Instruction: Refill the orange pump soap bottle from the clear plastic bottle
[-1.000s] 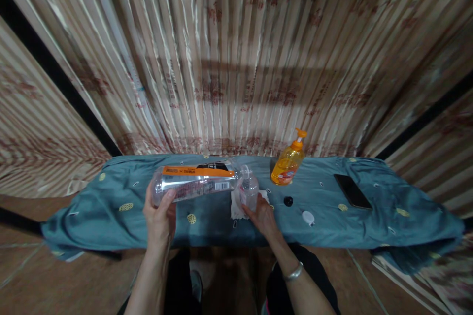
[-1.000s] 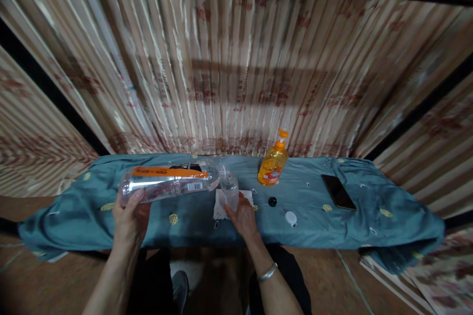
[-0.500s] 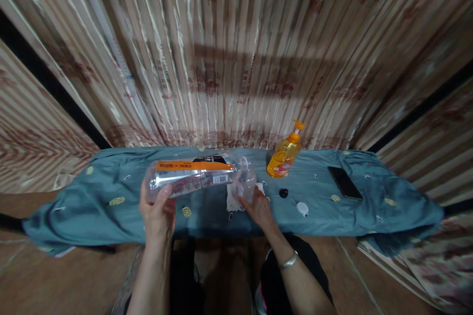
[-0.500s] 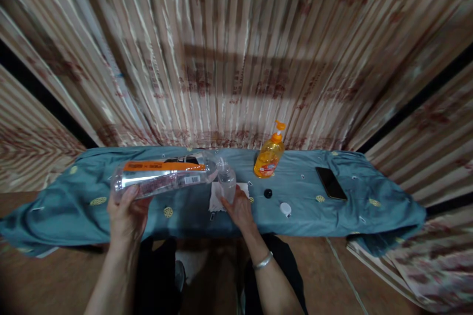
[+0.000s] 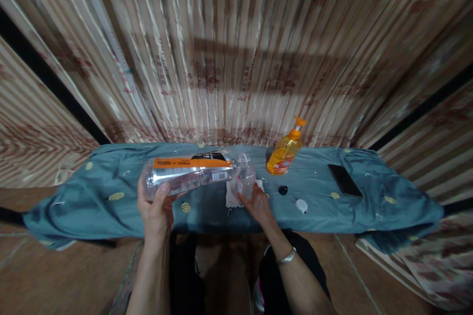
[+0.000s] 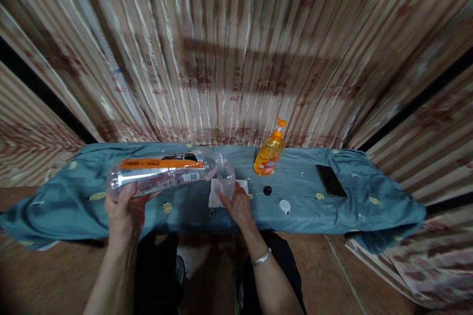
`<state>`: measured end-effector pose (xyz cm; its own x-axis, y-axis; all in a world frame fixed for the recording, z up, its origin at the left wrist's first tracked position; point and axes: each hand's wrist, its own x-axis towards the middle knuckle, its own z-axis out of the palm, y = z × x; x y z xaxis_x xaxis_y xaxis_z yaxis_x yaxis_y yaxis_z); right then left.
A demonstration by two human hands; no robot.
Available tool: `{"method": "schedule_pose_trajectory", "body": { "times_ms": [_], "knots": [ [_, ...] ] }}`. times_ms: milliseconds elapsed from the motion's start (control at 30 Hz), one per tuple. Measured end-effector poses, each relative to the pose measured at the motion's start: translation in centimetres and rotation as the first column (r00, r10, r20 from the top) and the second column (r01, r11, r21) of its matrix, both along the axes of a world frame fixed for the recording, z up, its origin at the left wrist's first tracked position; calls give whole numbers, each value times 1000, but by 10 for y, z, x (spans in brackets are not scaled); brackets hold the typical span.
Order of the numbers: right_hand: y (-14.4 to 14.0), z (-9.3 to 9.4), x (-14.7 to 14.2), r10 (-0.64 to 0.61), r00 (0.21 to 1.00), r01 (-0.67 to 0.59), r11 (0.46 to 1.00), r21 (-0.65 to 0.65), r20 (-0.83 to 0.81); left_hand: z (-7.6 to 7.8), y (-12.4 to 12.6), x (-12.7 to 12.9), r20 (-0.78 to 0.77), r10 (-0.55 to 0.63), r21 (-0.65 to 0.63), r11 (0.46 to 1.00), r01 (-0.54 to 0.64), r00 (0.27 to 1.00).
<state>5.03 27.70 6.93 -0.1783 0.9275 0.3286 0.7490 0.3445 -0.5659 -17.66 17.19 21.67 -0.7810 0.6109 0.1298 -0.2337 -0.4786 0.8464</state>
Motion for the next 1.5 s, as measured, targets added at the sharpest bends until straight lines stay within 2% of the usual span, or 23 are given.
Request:
{"method": "schedule_pose_trajectory", "body": {
  "times_ms": [667,1033,1333,1500],
  "knots": [
    [0,2,1,-4,1000,4,1000,-16,28,2,-5,-2,14,-101,-2,995,101,995],
    [-3,11,1,24,1000,-24,999,-45,-1,12,-7,4,-5,-69,-86,994,69,998],
    [-5,13,0,51,995,-52,999,-2,-80,11,-7,4,-9,-71,-71,995,70,997],
    [-5,12,1,67,992,-70,997,-23,-102,11,-6,4,-18,-84,-50,995,83,996]
  ]
}}
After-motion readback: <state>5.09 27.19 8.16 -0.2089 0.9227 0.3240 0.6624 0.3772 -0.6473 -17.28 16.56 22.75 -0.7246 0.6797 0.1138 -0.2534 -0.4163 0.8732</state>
